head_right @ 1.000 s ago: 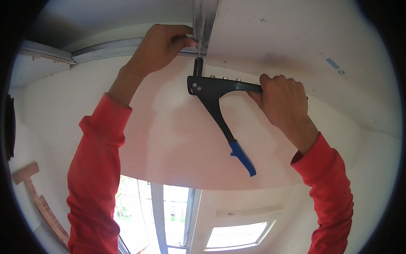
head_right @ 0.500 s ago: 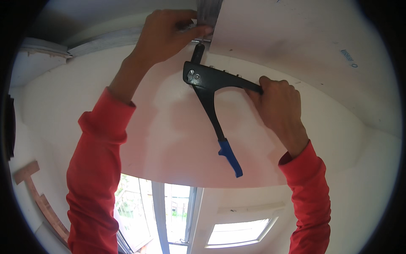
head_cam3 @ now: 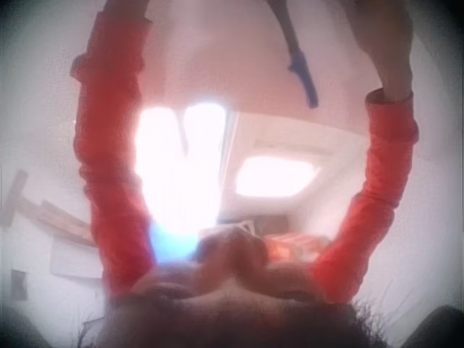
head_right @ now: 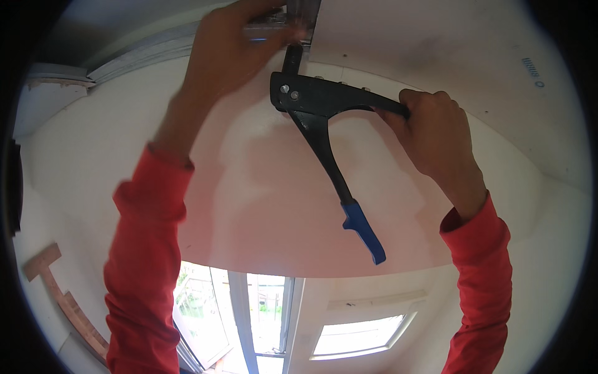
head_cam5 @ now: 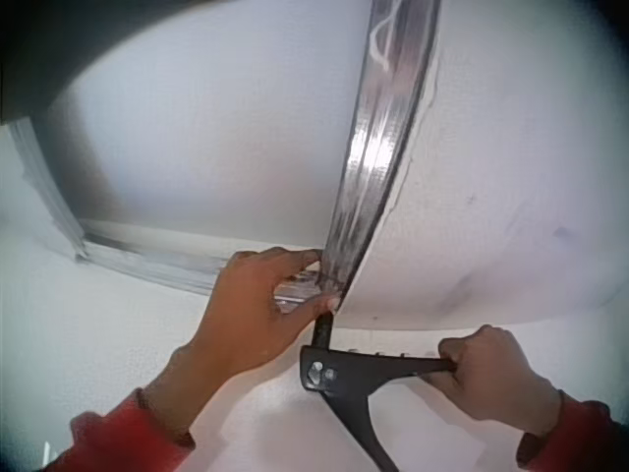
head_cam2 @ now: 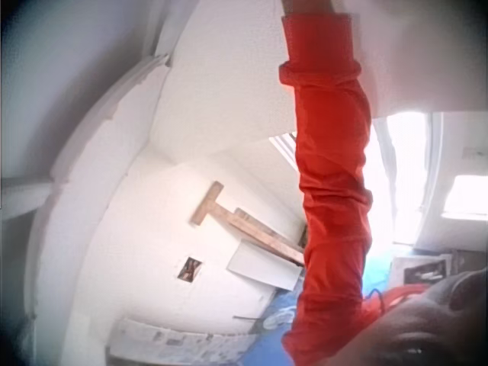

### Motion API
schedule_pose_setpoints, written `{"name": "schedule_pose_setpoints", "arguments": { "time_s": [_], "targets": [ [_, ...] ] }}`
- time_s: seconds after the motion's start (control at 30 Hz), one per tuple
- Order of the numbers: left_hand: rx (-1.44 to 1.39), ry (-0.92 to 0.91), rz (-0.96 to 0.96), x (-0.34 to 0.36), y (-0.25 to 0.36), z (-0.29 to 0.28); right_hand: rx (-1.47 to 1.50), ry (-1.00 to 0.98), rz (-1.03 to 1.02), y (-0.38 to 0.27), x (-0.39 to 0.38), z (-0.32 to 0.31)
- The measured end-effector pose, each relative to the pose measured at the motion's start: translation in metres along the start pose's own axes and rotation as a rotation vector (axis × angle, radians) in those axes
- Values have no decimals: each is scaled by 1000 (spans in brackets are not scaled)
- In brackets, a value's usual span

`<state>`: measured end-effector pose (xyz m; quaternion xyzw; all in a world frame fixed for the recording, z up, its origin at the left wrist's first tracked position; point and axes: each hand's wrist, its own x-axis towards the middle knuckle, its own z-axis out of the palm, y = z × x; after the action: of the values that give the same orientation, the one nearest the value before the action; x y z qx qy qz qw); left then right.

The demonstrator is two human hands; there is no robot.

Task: The person uses a rivet gun to fasten a metal frame to the ceiling, then uses a cordless drill to drive screws into the frame. The person works on a ladder in a room with protective floor coverings.

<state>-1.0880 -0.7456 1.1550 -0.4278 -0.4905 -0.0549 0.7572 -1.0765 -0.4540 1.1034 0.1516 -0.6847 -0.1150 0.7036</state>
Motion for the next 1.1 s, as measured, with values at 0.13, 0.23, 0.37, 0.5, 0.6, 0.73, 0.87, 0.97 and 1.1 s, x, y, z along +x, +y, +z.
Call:
{"name": "schedule_pose_setpoints", "arguments": {
  "time_s": [0.13,0.23,0.37,0.5,0.6,0.73,0.87,0.97,1.1],
  "targets": [
    [40,652,-323,-76,67,12,-9,-31,17,3,-2,-5],
    [-283,1105,-491,-132,113,5,-18,-29,-7,5,-1,-6],
    [-452,1428,-554,-107,96,33,-3,-60,26,5,1,-10],
    [-341,1142,-360,-33,63,91,62,-24,-3,2,3,-17],
    [-377,1215,-446,-25,69,97,24,-58,0,3,2,-24],
    [-337,1013,-489,-36,76,70,62,-111,38,7,2,-27],
    [-202,570,-239,-14,37,30,36,-18,-51,10,4,-25],
    [76,32,-78,7,6,13,8,5,-57,9,6,-23],
    [20,-201,-276,16,-7,7,-15,-48,-28,7,5,-23]
  ]
}}
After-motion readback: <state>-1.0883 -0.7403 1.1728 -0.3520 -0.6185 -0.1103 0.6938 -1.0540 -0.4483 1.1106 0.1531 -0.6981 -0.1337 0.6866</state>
